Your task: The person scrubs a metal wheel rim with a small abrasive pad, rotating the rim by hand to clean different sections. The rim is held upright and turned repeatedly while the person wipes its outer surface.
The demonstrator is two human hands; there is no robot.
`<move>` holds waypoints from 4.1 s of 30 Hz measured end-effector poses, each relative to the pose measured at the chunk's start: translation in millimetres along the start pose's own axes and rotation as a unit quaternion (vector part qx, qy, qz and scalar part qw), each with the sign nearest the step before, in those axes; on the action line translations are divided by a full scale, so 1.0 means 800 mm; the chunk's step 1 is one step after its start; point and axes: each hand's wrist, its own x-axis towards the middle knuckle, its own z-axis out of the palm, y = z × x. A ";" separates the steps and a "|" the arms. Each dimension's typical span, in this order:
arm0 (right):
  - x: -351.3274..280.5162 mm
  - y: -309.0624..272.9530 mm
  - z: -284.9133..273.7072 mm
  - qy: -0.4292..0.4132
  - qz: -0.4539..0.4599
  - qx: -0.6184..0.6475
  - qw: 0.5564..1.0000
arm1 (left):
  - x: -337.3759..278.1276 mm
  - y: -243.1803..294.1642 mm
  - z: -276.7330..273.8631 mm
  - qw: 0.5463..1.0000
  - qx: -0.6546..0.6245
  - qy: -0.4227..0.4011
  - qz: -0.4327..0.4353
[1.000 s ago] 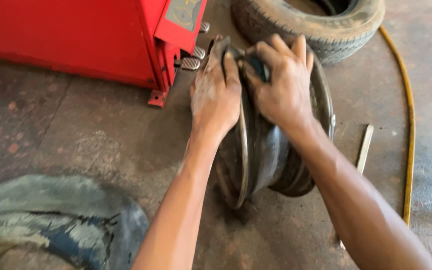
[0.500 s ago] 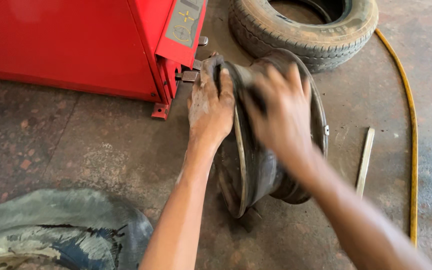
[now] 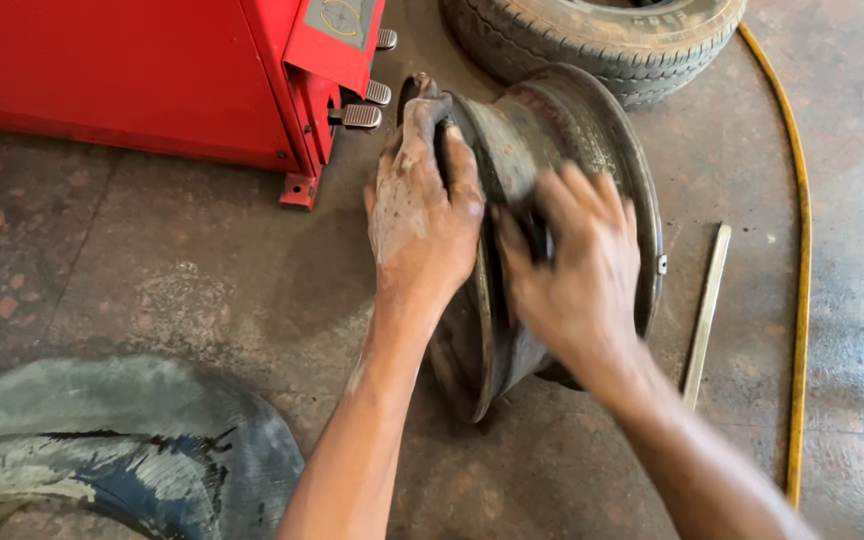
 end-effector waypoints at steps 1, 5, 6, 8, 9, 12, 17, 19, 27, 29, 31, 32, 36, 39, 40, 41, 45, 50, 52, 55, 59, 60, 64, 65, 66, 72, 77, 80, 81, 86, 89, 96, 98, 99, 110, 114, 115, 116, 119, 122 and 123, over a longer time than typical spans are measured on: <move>0.014 0.005 0.009 0.028 -0.032 -0.009 0.999 | -0.003 -0.001 -0.002 1.000 0.007 -0.001 0.000; 0.111 0.013 0.021 0.043 -0.072 0.151 0.985 | 0.009 -0.007 0.003 0.999 0.034 0.026 0.028; 0.114 0.013 0.018 0.011 -0.061 0.222 0.973 | 0.011 -0.013 0.007 0.998 0.044 0.038 0.041; 0.069 0.020 0.001 0.061 -0.084 0.198 0.975 | 0.019 -0.025 0.015 0.989 0.103 0.043 0.101; 0.035 0.020 -0.008 0.080 -0.096 0.186 0.975 | 0.018 -0.030 0.019 0.982 0.131 0.044 0.126; -0.024 0.004 -0.007 0.033 -0.050 0.164 0.985 | 0.033 -0.026 0.020 0.998 -0.029 0.045 0.035; -0.078 -0.010 -0.014 0.049 -0.070 0.115 0.990 | 0.035 -0.025 0.022 0.994 -0.078 0.041 0.067; -0.046 0.010 0.000 0.058 -0.094 0.093 0.989 | 0.029 -0.029 0.026 0.991 -0.097 0.047 0.081; -0.064 0.009 -0.020 0.041 -0.104 0.115 0.987 | 0.028 -0.041 0.045 0.997 -0.031 0.054 0.043; -0.024 0.025 0.003 0.034 -0.128 0.103 0.986 | 0.016 -0.050 0.050 0.977 0.112 0.095 0.153; 0.020 0.036 0.016 0.029 -0.148 0.101 0.983 | 0.011 -0.046 0.047 0.974 0.128 0.099 0.155; 0.036 0.035 0.021 0.025 -0.156 0.104 0.982 | 0.010 -0.040 0.043 0.989 0.074 0.084 0.100; -0.045 0.016 0.009 0.077 -0.095 0.081 0.989 | 0.021 -0.023 0.027 0.997 0.020 0.065 0.048; -0.112 0.004 0.004 0.062 -0.001 0.024 0.998 | 0.033 -0.030 0.030 0.996 0.016 0.064 0.059; -0.122 0.007 0.005 0.050 0.009 -0.002 0.999 | 0.038 -0.035 0.032 0.995 0.044 0.071 0.058; -0.133 0.013 0.004 0.034 0.019 -0.030 0.999 | 0.043 -0.039 0.038 0.993 0.071 0.075 0.053; -0.154 0.027 0.012 -0.030 0.027 -0.012 0.999 | 0.056 -0.045 0.051 0.989 0.039 0.099 0.102; -0.131 0.026 0.026 -0.005 -0.016 -0.072 0.997 | 0.038 -0.036 0.065 0.991 0.026 0.121 0.058; -0.079 0.039 0.023 0.007 -0.041 -0.124 0.991 | 0.027 -0.031 0.058 0.993 0.015 0.110 0.032; -0.009 0.041 0.024 -0.052 -0.043 -0.117 0.991 | 0.030 -0.027 0.051 0.986 0.041 0.149 0.062; -0.066 0.019 -0.002 -0.021 -0.046 -0.105 0.993 | 0.047 -0.023 0.055 0.974 0.078 0.196 0.082; -0.083 0.011 -0.006 -0.010 -0.040 -0.094 0.995 | 0.047 -0.023 0.053 0.973 0.087 0.197 0.083; -0.035 0.022 0.012 -0.056 -0.047 -0.272 0.959 | 0.037 -0.016 0.043 0.991 0.021 0.117 0.057; 0.010 0.033 0.021 -0.100 -0.021 -0.204 0.974 | 0.037 -0.013 0.040 0.993 0.020 0.109 0.049; 0.036 0.035 0.022 -0.143 0.006 -0.134 0.981 | 0.037 -0.010 0.038 0.994 0.020 0.101 0.040; -0.064 0.006 -0.011 -0.012 -0.043 -0.173 0.984 | 0.052 -0.002 0.037 0.988 0.078 0.131 0.035; 0.012 0.034 0.011 -0.085 -0.029 -0.181 0.979 | 0.026 -0.006 0.033 0.984 0.063 0.143 0.082; 0.026 0.035 0.010 -0.085 -0.023 -0.153 0.984 | 0.043 -0.002 0.029 0.982 0.095 0.143 0.073; 0.013 0.035 0.010 -0.066 -0.035 -0.161 0.984 | 0.052 -0.001 0.028 0.983 0.107 0.140 0.058; -0.121 0.009 -0.005 -0.082 -0.010 -0.252 0.964 | 0.068 -0.016 0.045 0.980 0.122 0.152 0.052; -0.064 0.027 0.018 -0.014 -0.029 -0.121 0.992 | 0.077 -0.030 0.051 0.979 0.129 0.146 0.056; -0.070 0.021 0.005 -0.035 -0.022 -0.126 0.991 | 0.100 -0.040 0.058 0.967 0.128 0.203 0.087; -0.110 0.017 -0.005 -0.063 -0.017 -0.180 0.982 | 0.090 -0.045 0.065 0.966 0.130 0.203 0.093; -0.103 0.020 0.000 -0.049 -0.024 -0.167 0.984 | 0.091 -0.045 0.065 0.964 0.131 0.208 0.099; -0.069 0.005 -0.019 -0.052 -0.104 0.049 0.992 | 0.080 -0.042 0.067 0.982 -0.012 0.168 0.083; 0.015 0.030 0.015 -0.062 -0.104 0.086 0.989 | 0.066 -0.043 0.064 0.988 -0.022 0.130 0.081; 0.016 0.025 0.014 -0.063 -0.101 0.089 0.989 | 0.063 -0.045 0.062 0.985 -0.024 0.145 0.089; 0.017 0.021 0.011 -0.063 -0.097 0.091 0.989 | 0.058 -0.044 0.062 0.982 -0.026 0.159 0.096; -0.037 0.003 -0.017 -0.040 -0.113 0.078 0.990 | 0.055 -0.036 0.061 0.982 -0.046 0.161 0.085; -0.043 0.008 -0.013 -0.034 -0.119 0.087 0.988 | 0.037 -0.031 0.053 0.985 -0.112 0.126 0.036; -0.023 0.014 -0.004 -0.032 -0.119 0.095 0.988 | 0.036 -0.025 0.048 0.983 -0.141 0.113 0.021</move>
